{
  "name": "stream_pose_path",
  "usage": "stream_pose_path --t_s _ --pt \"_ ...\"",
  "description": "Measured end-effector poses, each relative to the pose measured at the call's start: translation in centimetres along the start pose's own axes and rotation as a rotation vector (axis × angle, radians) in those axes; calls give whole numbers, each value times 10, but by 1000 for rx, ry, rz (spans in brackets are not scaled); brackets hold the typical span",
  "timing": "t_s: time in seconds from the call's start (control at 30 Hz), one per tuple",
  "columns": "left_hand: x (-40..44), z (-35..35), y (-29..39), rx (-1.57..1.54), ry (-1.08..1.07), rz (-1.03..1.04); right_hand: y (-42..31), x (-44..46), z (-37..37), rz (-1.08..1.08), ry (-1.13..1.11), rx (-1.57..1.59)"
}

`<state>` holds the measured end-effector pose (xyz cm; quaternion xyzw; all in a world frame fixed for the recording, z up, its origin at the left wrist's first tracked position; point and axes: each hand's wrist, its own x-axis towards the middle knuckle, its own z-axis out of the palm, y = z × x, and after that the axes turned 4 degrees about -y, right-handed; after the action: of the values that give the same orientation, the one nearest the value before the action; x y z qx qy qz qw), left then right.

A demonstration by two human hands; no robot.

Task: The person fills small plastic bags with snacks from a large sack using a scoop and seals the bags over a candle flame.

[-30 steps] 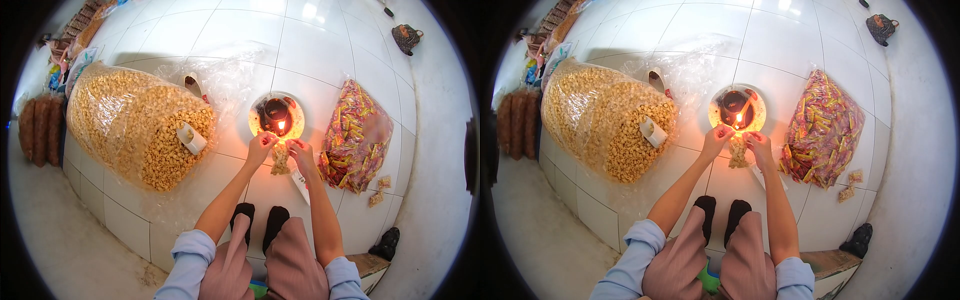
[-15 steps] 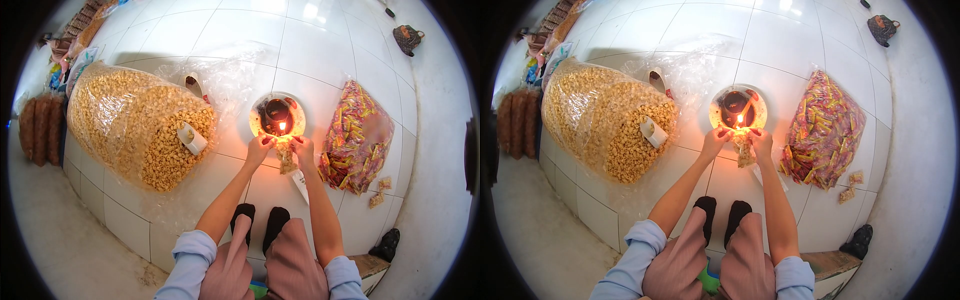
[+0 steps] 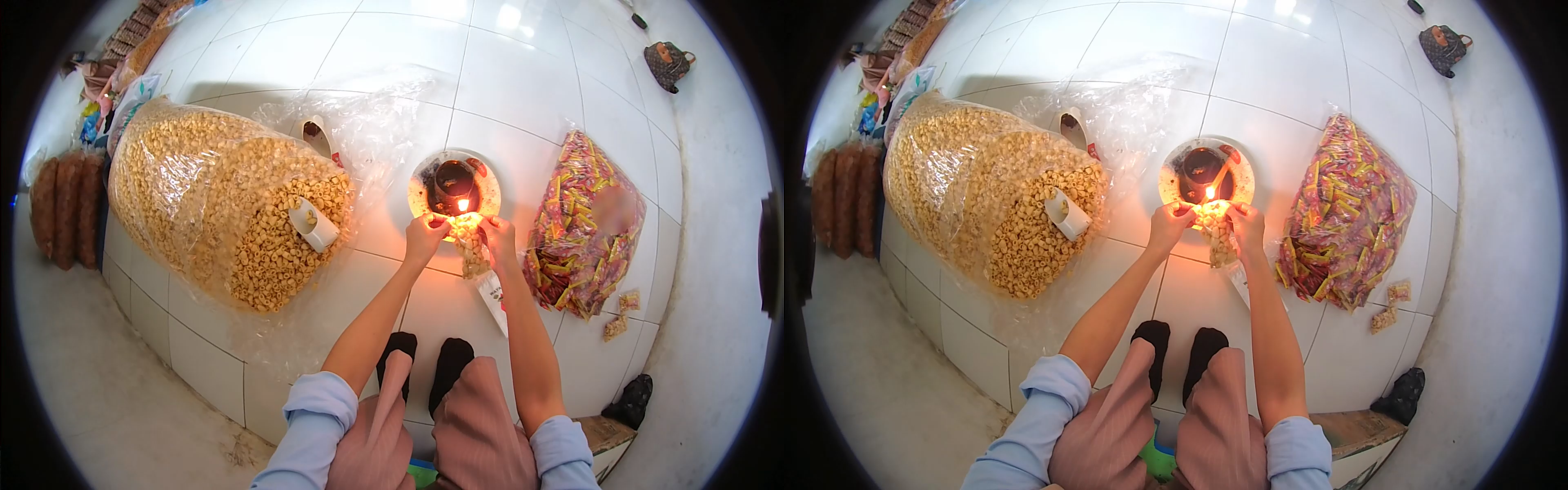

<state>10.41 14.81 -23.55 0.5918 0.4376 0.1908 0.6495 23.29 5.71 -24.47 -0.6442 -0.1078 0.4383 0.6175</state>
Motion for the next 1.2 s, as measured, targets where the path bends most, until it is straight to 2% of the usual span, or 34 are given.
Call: stream_pose_path --t_s 0.2,0.3,0.4,0.47,0.6,0.7,0.77,0.8,0.9,0.93,1.2 --pt "1 0 8 -14 -12 -47 -8 0 7 -16 95 -96" --pt "3 -1 5 -42 -3 -42 -8 1 11 -11 61 59" --pt "2 -6 2 -52 6 -41 -2 7 15 -64 84 36" --pt "-1 -8 4 -43 5 -42 -2 8 16 -15 80 -90" --pt "-7 -15 -4 -45 20 -47 -2 -1 23 -26 104 -85" --pt "-23 -18 -6 28 -4 -22 4 -15 22 39 32 -165" --pt "-27 -21 -6 78 -32 4 22 -22 15 78 42 225" --pt "-27 -21 -9 103 -79 5 19 -32 14 82 -29 286" --pt "-34 -14 -7 72 -147 -20 5 -54 23 46 -35 218" --pt "-33 -13 -10 91 -168 13 9 -51 17 117 -69 105" --pt "-33 -7 -1 53 -208 48 13 -47 15 72 90 236"
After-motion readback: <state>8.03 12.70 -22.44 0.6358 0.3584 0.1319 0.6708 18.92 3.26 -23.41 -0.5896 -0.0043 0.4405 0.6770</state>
